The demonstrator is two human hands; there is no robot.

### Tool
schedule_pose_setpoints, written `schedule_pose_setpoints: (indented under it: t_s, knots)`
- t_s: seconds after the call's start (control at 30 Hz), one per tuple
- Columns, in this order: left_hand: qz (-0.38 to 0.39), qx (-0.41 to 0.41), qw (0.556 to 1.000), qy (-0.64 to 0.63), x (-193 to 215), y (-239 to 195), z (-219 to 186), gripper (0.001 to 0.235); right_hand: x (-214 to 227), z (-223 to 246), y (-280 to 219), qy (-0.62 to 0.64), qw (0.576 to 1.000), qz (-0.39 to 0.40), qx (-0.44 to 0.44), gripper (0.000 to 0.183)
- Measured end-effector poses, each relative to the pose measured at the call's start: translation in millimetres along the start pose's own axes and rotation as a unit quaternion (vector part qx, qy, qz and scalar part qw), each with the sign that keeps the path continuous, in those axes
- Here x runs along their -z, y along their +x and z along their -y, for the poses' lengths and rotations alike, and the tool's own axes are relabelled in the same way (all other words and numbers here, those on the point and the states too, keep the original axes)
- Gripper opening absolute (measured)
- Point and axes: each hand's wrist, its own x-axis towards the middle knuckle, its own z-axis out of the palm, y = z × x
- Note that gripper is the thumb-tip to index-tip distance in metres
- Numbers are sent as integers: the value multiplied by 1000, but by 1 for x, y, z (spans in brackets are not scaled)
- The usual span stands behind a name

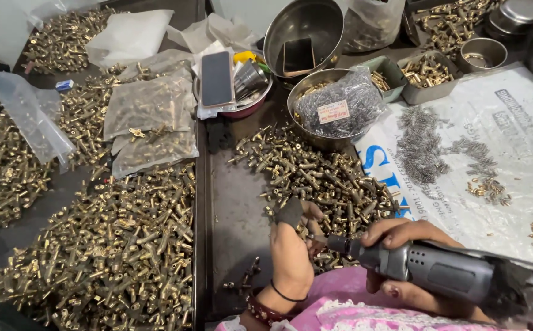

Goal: Polishing small metal parts using a handheld rotary power tool at a workbench.

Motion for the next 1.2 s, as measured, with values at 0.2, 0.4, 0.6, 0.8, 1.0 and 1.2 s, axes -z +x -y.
schedule_pose_setpoints:
  t_s: [0.2,0.4,0.6,0.8,1.0,1.2]
  knots:
    - [-29,-153,987,37,-5,0,-2,37,1,-4,7,72,995,-57,-26,50]
    - [-5,-176,983,62,-3,-3,-3,32,4,7,15,-106,991,2,80,47]
    - [37,-162,980,110,50,10,-18,33,11,-6,3,-84,995,-3,51,50]
    - [-332,-327,654,596,122,12,-119,17,7,-15,-4,-109,989,-39,92,50]
    - [-51,-200,580,788,140,81,-10,30,2,-20,6,-97,993,41,48,47]
    - [54,-230,584,777,159,90,29,68,8,-15,4,-112,993,30,19,46]
